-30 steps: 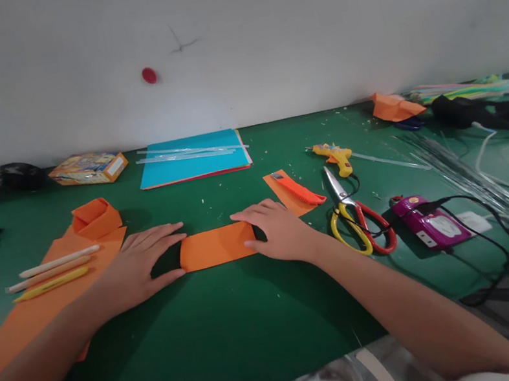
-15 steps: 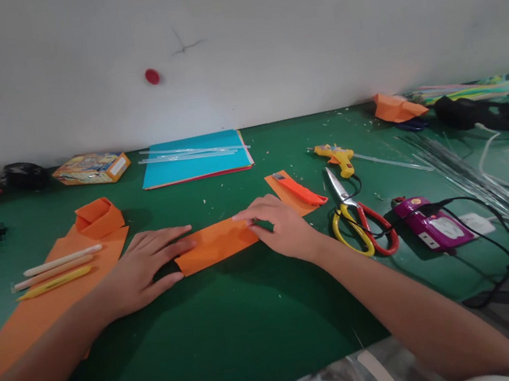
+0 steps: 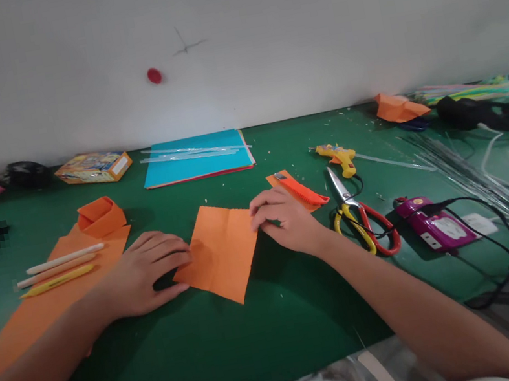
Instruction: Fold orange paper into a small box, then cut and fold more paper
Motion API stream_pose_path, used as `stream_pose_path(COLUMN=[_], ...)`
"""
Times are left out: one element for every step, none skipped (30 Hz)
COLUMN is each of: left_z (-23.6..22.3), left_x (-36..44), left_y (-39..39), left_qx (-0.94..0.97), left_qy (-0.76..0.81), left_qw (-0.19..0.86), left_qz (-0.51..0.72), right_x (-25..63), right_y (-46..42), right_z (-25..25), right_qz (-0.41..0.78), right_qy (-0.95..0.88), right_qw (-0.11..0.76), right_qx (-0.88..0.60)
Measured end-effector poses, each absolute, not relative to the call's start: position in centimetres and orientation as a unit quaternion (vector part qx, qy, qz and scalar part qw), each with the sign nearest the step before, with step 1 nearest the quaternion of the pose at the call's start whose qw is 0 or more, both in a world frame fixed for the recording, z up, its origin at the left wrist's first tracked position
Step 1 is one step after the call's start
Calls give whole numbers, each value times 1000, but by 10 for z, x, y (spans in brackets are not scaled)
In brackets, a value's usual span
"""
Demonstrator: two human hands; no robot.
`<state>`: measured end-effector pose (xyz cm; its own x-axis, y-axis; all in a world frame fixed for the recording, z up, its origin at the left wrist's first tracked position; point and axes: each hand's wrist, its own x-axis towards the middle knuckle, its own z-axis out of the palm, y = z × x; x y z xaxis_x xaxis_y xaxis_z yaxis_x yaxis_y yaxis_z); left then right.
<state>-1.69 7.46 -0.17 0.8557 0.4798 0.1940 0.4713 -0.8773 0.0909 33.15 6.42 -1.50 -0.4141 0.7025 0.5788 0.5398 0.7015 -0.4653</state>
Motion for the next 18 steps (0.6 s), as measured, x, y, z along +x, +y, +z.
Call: stream_pose_path(left_z=[-1,0,0,0,0,0,0,-1,-1,-2,-3,-3,-4,-4,-4,-5,-5,-5], left_x=[-16,-16,-16,-17,-17,-17,-18,-18,-18,-18,-18,-17,-17,-17,-16,-16,-15,-15], left_y=[74,74,73,73,72,71,71,70,70,70,69,70,70,70,70,70,71,71], left_qx=[963,963,964,966,968,970,972,973,973,974,974,974,975,975,976,977,977,978], left_qy=[246,244,241,235,227,221,217,214,213,211,210,207,202,197,193,189,184,180], left_qw=[22,24,25,26,26,27,28,30,34,41,49,55,58,57,51,43,35,27], left_qz=[108,109,109,106,101,95,89,83,79,76,74,74,77,82,87,93,99,104], right_x=[333,333,334,334,333,333,333,332,332,331,331,331,330,329,327,325,322,319], right_y=[66,67,68,69,69,69,69,68,68,67,66,65,64,63,61,58,56,53], right_z=[-16,-18,-20,-21,-23,-24,-24,-25,-25,-24,-24,-23,-22,-21,-20,-18,-17,-16], right_qz=[94,86,81,76,74,71,67,62,56,51,44,35,23,9,-6,-19,-27,-33], right_qy=[-841,-848,-856,-863,-870,-876,-882,-888,-892,-896,-900,-903,-906,-910,-914,-918,-922,-926], right_qw=[381,365,348,330,312,295,279,265,252,242,233,225,217,209,202,194,188,184], right_qx=[-374,-374,-375,-375,-375,-374,-373,-372,-370,-368,-367,-365,-363,-359,-353,-346,-338,-328])
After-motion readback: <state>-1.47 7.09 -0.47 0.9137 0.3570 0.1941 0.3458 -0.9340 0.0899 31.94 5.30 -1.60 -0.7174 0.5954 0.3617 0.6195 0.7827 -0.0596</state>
